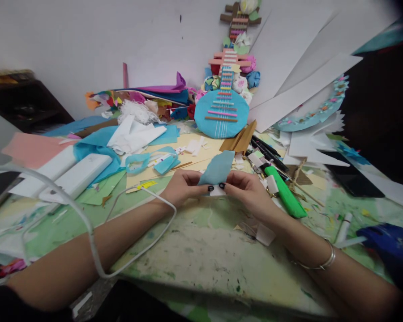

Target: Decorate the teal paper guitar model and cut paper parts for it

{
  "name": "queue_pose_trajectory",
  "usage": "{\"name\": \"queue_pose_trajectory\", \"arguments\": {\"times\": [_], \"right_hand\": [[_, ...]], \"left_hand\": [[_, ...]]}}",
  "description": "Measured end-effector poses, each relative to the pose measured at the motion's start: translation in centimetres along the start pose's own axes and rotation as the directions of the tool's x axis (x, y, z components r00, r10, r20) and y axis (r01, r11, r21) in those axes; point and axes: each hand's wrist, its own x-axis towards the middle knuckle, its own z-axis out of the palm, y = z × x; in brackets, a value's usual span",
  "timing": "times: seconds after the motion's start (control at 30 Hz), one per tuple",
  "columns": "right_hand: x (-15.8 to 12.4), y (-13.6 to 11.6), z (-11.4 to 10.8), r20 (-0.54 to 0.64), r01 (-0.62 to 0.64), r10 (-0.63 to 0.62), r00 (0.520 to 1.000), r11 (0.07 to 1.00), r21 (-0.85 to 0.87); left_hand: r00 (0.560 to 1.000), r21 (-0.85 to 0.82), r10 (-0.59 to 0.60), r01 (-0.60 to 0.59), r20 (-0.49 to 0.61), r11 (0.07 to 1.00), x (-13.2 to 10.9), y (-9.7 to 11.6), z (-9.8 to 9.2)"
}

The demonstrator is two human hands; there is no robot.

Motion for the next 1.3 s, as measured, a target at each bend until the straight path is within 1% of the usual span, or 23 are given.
{"name": "queue_pose_trajectory", "arguments": {"times": [0.17,0.27,0.4,0.47,0.57,0.67,0.73,0.8,0.87,0.93,1.03,1.17,1.23,1.3], "right_hand": [[0.0,0.1,-0.1,-0.005,0.029,-0.029,1.0,0.999,0.043],[-0.1,0.2,-0.3,0.001,0.025,-0.025,1.0,0.998,0.056],[-0.2,0.0,-0.5,0.072,0.021,-0.03,0.997,0.993,0.12],[-0.2,0.0,-0.5,0.083,0.039,-0.049,0.995,0.991,0.127],[-0.1,0.1,-0.5,0.07,0.072,-0.08,0.994,0.99,0.118],[0.0,0.2,-0.4,0.059,0.087,-0.094,0.994,0.989,0.117],[0.0,0.2,-0.5,0.048,0.093,-0.098,0.994,0.991,0.097],[0.0,0.3,-0.5,0.042,0.087,-0.091,0.995,0.993,0.08],[0.0,0.3,-0.6,0.043,0.071,-0.074,0.996,0.995,0.069],[0.0,0.4,-0.6,0.044,0.067,-0.068,0.997,0.997,0.031],[-0.1,0.5,-0.6,0.059,0.1,-0.093,0.994,0.987,-0.124],[-0.5,0.4,-0.6,0.072,0.142,-0.124,0.99,0.909,-0.393],[-0.6,0.3,-0.7,0.093,0.146,-0.116,0.989,0.871,-0.469],[-0.6,0.1,-0.7,0.108,0.139,-0.098,0.989,0.857,-0.496]], "left_hand": [[0.999,-0.057,0.016,-0.018,-0.042,0.998,0.1,-0.2,0.0],[0.999,-0.134,-0.013,0.006,-0.047,0.991,0.0,-0.2,0.2],[0.997,-0.29,-0.058,0.041,-0.052,0.956,-0.1,0.1,0.6],[0.994,-0.344,-0.096,0.073,-0.05,0.936,-0.2,0.2,0.7],[0.99,-0.378,-0.141,0.121,-0.026,0.918,-0.2,0.3,0.6],[0.989,-0.386,-0.149,0.134,-0.011,0.913,-0.1,0.2,0.5],[0.99,-0.368,-0.144,0.136,0.005,0.92,-0.1,0.1,0.4],[0.993,-0.309,-0.122,0.117,0.003,0.944,-0.2,0.2,0.3],[0.997,-0.178,-0.075,0.069,-0.03,0.982,-0.2,0.4,0.2],[0.999,-0.028,-0.014,0.013,-0.049,1.0,-0.3,0.7,0.2],[0.999,0.094,0.036,-0.035,-0.011,0.995,-0.3,1.0,0.1],[1.0,0.164,0.021,-0.02,0.0,0.986,-0.1,0.4,-0.1],[1.0,0.171,0.009,-0.009,0.002,0.985,-0.1,0.1,-0.2],[1.0,0.169,-0.01,0.008,0.009,0.986,-0.2,0.1,-0.1]]}}
